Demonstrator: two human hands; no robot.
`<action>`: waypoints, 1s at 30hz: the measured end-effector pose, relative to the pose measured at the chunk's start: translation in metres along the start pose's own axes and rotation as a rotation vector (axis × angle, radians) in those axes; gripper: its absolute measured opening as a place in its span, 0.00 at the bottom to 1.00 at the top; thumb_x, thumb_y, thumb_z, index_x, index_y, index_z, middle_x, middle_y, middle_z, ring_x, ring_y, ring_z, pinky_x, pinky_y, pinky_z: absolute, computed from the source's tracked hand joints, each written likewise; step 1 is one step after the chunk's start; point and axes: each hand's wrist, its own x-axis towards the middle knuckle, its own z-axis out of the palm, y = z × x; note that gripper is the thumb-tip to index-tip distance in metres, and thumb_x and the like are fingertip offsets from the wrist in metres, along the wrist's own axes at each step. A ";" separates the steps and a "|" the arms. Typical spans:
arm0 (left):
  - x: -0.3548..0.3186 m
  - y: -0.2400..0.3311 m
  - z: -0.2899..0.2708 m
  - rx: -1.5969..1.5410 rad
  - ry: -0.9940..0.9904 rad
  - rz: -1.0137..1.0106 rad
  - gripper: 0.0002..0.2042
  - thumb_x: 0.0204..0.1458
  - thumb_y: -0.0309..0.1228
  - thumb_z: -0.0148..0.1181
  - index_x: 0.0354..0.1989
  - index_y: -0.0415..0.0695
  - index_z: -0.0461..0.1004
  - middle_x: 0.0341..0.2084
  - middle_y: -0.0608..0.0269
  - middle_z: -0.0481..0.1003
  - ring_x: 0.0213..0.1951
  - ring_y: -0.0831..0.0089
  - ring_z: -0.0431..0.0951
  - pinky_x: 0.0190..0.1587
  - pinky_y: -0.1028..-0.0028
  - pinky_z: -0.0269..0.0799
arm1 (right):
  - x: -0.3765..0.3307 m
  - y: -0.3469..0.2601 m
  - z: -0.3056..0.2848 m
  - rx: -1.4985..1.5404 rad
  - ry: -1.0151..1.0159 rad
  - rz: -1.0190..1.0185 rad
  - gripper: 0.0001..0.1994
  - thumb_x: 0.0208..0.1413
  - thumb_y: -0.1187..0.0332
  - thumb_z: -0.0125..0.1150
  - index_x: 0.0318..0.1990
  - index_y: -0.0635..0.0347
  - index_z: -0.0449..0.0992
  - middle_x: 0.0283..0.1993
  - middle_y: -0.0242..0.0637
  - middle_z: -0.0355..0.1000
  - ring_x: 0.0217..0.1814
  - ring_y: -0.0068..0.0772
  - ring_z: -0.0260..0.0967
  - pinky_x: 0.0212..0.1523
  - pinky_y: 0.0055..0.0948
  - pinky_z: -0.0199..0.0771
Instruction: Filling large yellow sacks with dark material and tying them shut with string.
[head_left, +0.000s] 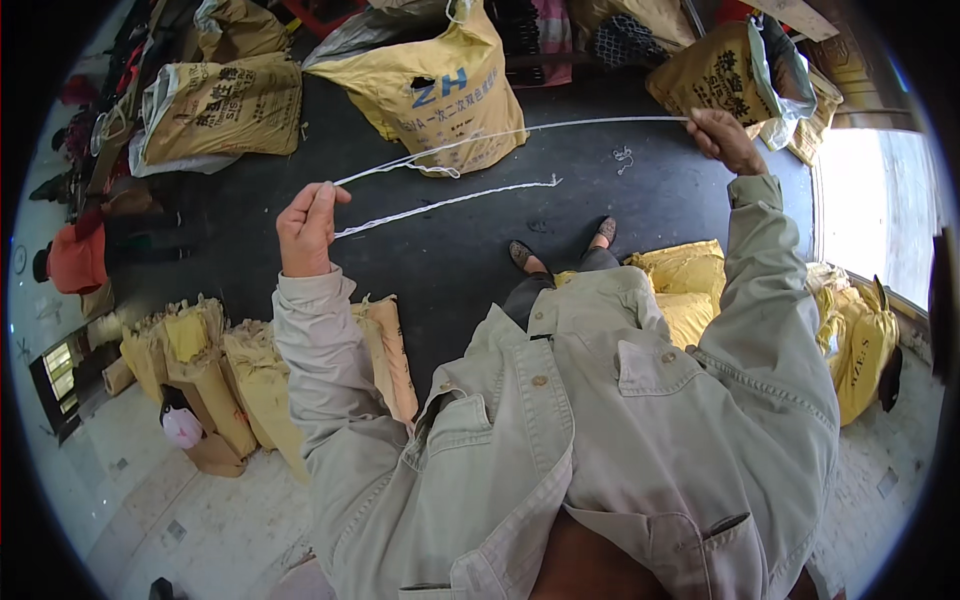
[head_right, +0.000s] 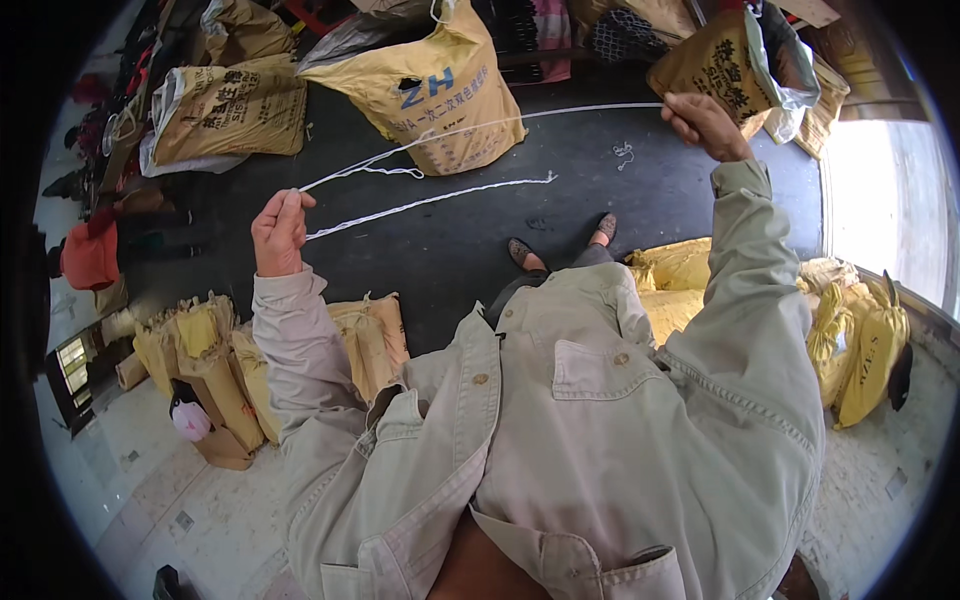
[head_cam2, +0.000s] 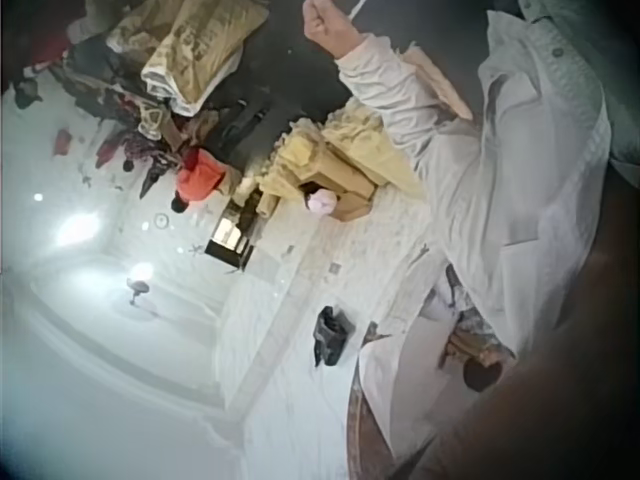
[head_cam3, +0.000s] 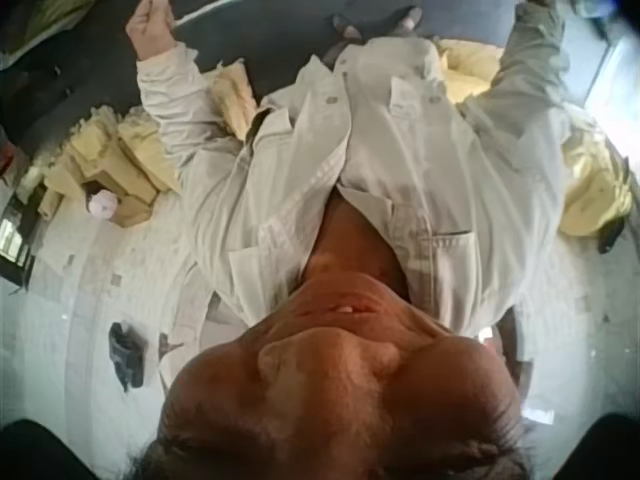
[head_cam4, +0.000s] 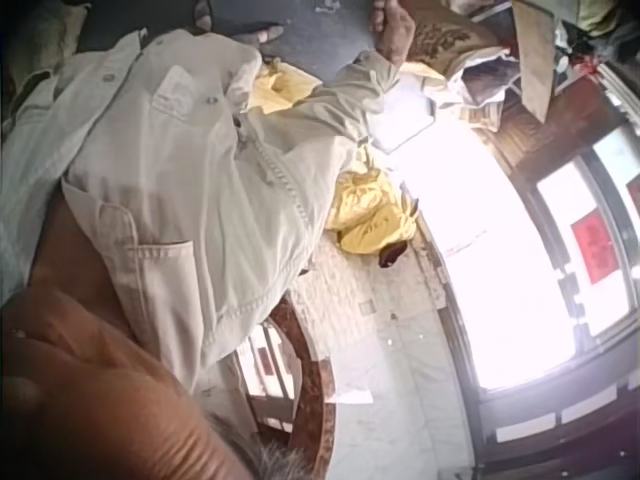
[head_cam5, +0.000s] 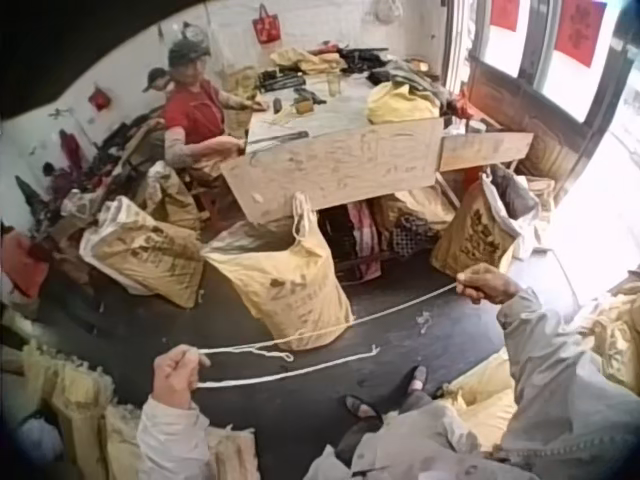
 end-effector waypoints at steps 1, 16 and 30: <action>0.000 0.001 0.000 0.014 0.004 0.012 0.10 0.51 0.32 0.51 0.25 0.38 0.72 0.09 0.80 0.56 0.13 0.92 0.49 0.15 0.87 0.42 | 0.002 0.011 -0.004 -0.005 0.041 0.032 0.15 0.54 0.57 0.48 0.25 0.59 0.68 0.11 0.21 0.55 0.11 0.12 0.47 0.12 0.14 0.49; 0.026 0.016 0.029 -0.646 -0.114 -0.214 0.10 0.53 0.34 0.48 0.31 0.38 0.69 0.09 0.78 0.49 0.12 0.89 0.47 0.13 0.86 0.40 | 0.014 -0.054 0.260 -0.148 -0.177 -0.414 0.14 0.46 0.68 0.58 0.40 0.63 0.71 0.39 0.35 0.71 0.37 0.27 0.68 0.40 0.25 0.68; 0.062 -0.138 -0.023 -1.432 0.296 -0.303 0.10 0.54 0.35 0.45 0.31 0.41 0.67 0.08 0.73 0.54 0.12 0.81 0.55 0.15 0.80 0.54 | 0.030 -0.070 0.220 0.370 -0.091 -0.521 0.10 0.56 0.68 0.44 0.33 0.62 0.72 0.17 0.21 0.55 0.17 0.10 0.45 0.17 0.13 0.44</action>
